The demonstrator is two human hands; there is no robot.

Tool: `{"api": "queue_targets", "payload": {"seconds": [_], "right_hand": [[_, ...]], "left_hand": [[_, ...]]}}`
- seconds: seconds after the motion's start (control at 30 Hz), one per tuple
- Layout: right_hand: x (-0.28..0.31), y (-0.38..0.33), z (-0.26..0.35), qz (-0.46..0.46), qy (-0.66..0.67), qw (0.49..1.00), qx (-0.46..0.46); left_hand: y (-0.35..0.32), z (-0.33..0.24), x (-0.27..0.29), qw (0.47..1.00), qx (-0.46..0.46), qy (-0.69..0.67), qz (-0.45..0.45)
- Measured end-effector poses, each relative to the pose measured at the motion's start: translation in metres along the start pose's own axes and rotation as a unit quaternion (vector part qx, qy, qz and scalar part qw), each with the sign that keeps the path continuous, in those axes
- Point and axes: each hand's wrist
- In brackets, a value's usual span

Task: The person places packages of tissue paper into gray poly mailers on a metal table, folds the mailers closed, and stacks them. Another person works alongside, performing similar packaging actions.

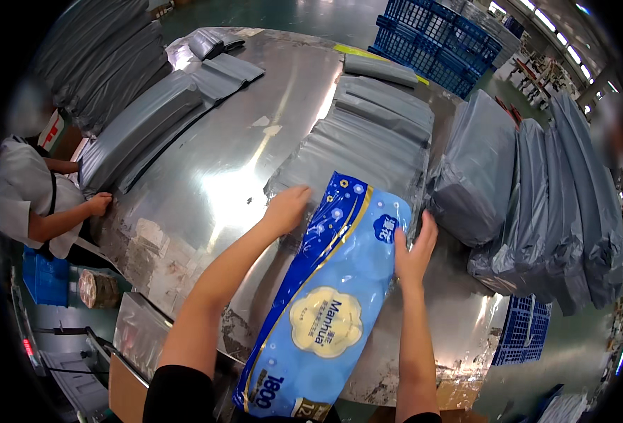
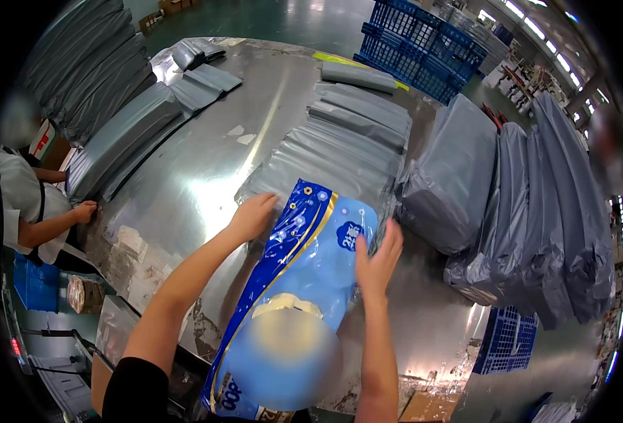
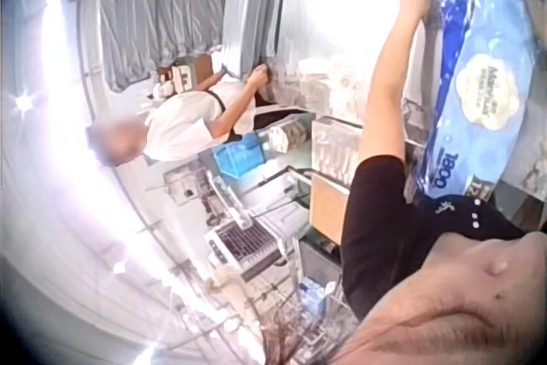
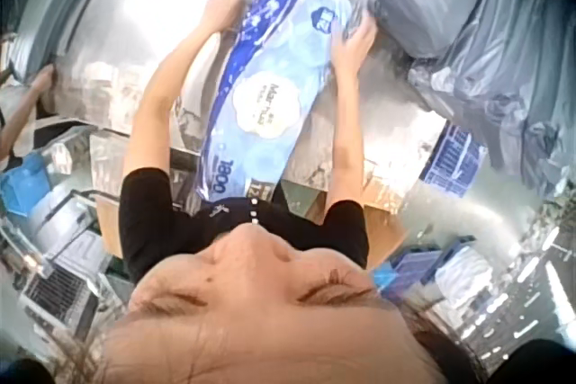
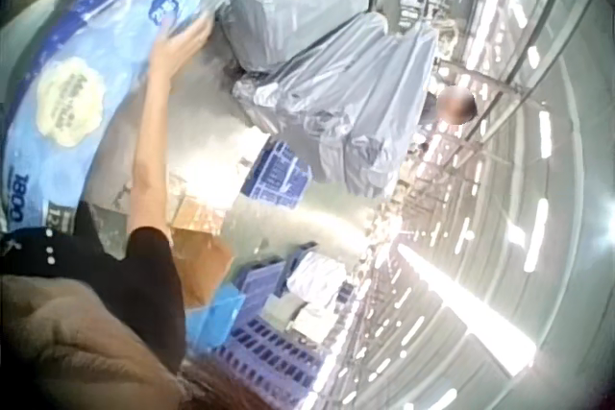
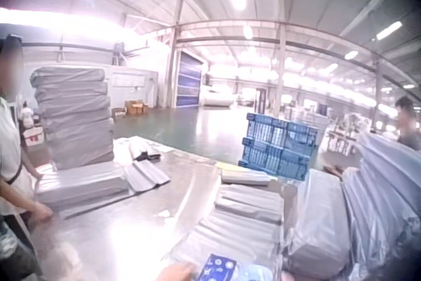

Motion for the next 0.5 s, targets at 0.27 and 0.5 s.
{"api": "queue_targets", "payload": {"seconds": [0.27,0.5], "right_hand": [[-0.063,0.018,-0.014,0.140,0.068,0.981,-0.117],[-0.082,0.022,0.000,0.169,0.091,0.979,-0.065]], "left_hand": [[0.058,0.051,-0.058,0.965,-0.061,0.222,0.126],[0.109,0.039,-0.030,0.941,0.005,0.150,0.304]]}}
Point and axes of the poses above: each hand's wrist, its own y-axis towards the middle knuckle, its own x-axis out of the back of the hand, z = x × y, and after that the axes turned 10 degrees about x, right-handed
